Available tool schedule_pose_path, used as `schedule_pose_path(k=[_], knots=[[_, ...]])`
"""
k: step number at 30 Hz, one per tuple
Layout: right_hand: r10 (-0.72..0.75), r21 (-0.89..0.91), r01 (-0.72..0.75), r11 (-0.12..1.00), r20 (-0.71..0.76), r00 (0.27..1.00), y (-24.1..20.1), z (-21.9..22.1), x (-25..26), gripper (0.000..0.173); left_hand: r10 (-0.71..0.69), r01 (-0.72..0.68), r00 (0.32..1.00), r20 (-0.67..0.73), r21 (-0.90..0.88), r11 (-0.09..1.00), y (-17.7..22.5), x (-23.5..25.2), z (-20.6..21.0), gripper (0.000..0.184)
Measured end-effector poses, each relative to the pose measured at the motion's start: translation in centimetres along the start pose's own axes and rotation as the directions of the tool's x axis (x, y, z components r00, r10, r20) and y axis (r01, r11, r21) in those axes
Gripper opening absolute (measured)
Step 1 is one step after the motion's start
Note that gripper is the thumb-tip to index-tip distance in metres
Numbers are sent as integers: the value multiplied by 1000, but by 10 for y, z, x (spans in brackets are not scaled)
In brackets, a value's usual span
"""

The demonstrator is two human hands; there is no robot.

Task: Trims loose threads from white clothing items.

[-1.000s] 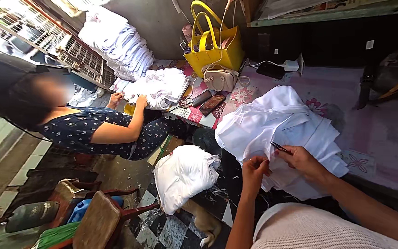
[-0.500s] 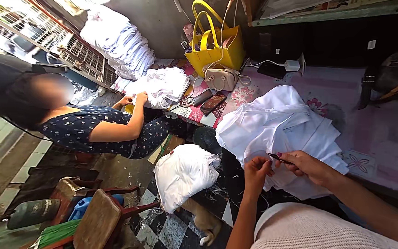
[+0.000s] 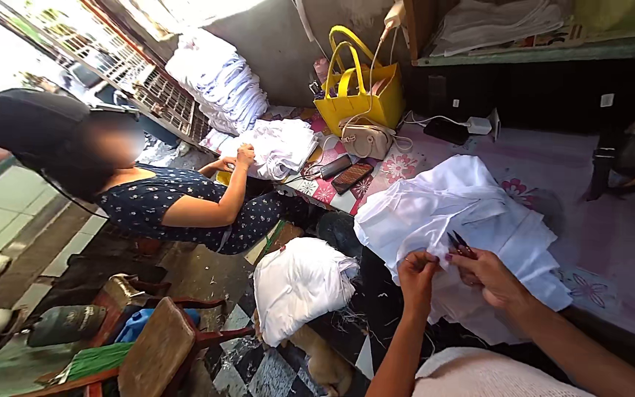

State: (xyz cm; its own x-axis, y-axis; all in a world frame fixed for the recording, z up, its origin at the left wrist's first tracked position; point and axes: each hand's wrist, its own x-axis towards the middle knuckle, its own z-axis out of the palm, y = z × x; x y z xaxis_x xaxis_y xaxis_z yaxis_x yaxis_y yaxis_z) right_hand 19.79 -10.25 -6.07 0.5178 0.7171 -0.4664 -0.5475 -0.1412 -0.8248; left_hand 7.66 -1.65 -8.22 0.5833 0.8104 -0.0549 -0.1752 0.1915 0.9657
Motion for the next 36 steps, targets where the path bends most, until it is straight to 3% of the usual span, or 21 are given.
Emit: schedule_pose_path(k=[5,7,13,16,20,24,27,31,33,36], knots=[[-40,159,50,986,-64,997,17,12,-5,8,50,-49,999,-2,238,970,0,-7,1,15],[-79,174,96,980,-100,992,22,15,-6,11,26,-31,999,22,250,968,4,-9,2,17],[-189,68,198,978,-124,974,27,18,-8,10,-61,56,997,42,114,992,14,-12,1,16],[-278,-40,275,961,-110,954,30,16,-5,8,-203,201,978,-44,-57,978,10,-6,0,10],[-264,-63,259,964,-104,959,28,10,-3,8,-349,334,937,-26,-230,914,15,-4,-9,11],[-234,-59,229,972,-87,968,24,5,-2,7,-232,232,973,6,16,973,20,-14,-17,12],[-227,-69,223,972,-69,971,25,5,-2,7,-191,186,980,53,92,978,25,-16,-8,25],[-227,-119,220,968,-53,972,24,4,-1,5,-108,113,993,-39,146,983,12,-7,0,10],[-202,-135,198,971,-12,979,21,-4,0,5,-105,107,994,-19,163,981,11,-6,-4,9],[-43,-143,62,988,130,991,3,-19,-7,38,-129,124,992,15,166,978,15,-13,-12,11]])
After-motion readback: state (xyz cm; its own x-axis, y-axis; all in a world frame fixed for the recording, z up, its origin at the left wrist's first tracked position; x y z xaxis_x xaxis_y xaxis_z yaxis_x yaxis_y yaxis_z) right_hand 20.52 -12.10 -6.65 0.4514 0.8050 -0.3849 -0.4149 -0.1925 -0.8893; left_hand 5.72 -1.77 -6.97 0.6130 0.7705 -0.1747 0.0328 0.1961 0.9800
